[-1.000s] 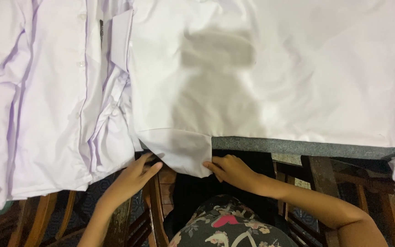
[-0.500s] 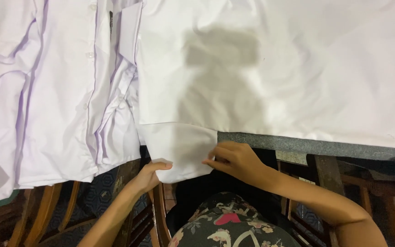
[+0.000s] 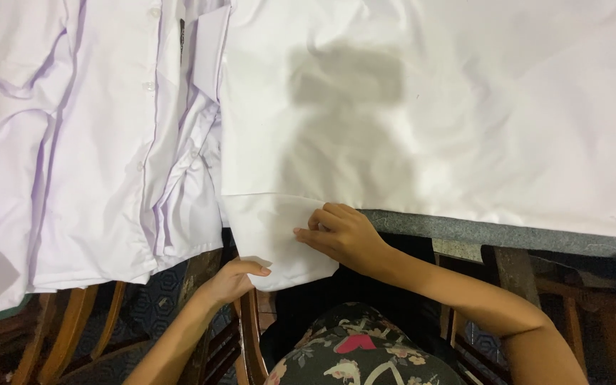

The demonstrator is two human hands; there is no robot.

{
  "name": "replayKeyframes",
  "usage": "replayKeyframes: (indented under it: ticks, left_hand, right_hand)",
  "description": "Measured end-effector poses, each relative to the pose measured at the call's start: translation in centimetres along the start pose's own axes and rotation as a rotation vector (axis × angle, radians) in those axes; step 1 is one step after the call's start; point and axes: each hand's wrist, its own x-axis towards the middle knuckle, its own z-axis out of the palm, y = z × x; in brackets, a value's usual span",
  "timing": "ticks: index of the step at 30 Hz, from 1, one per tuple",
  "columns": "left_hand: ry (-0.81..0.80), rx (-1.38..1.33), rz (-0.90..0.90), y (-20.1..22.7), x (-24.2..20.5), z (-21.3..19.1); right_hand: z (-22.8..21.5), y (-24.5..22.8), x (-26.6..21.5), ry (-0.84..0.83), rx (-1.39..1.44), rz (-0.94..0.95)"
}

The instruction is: Folding a white collared shirt on a work table, smoothing out wrinkles and neatly folding the sleeves and body.

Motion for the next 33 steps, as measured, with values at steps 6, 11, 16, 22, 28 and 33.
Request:
replayKeyframes:
  ticks: [6, 11, 16, 22, 28, 33]
  left_hand:
    - [-0.039, 0.082, 0.014, 3.7, -2.8, 0.6]
    - [-0.111, -0.208, 0.029, 9.8, -6.3, 12.0]
    - [-0.148, -0.379, 0.075, 13.1, -8.5, 17.1]
    - [-0.115, -0.487, -0.009, 11.7, -7.5, 15.5]
    - [-0.065, -0.557, -0.048, 11.6, -6.7, 14.1]
    - [0.059, -0.433, -0.010, 9.2, -5.4, 10.4]
  right_hand:
    - [-0.2, 0.4, 0.1, -0.062, 0.177, -0.057]
    - [-1.8, -1.4, 1.7, -0.228, 0.417, -0.211]
    - [0.4, -2.4, 3.2, -0.068, -0.093, -0.234]
    - [-1.0, -2.0, 3.1, -0.273, 0.290, -0.268]
    - [2.1, -1.3, 0.5, -0.189, 0.007, -0.300]
    - [-0.5, -2.8, 1.1, -0.247, 0.330, -0.277]
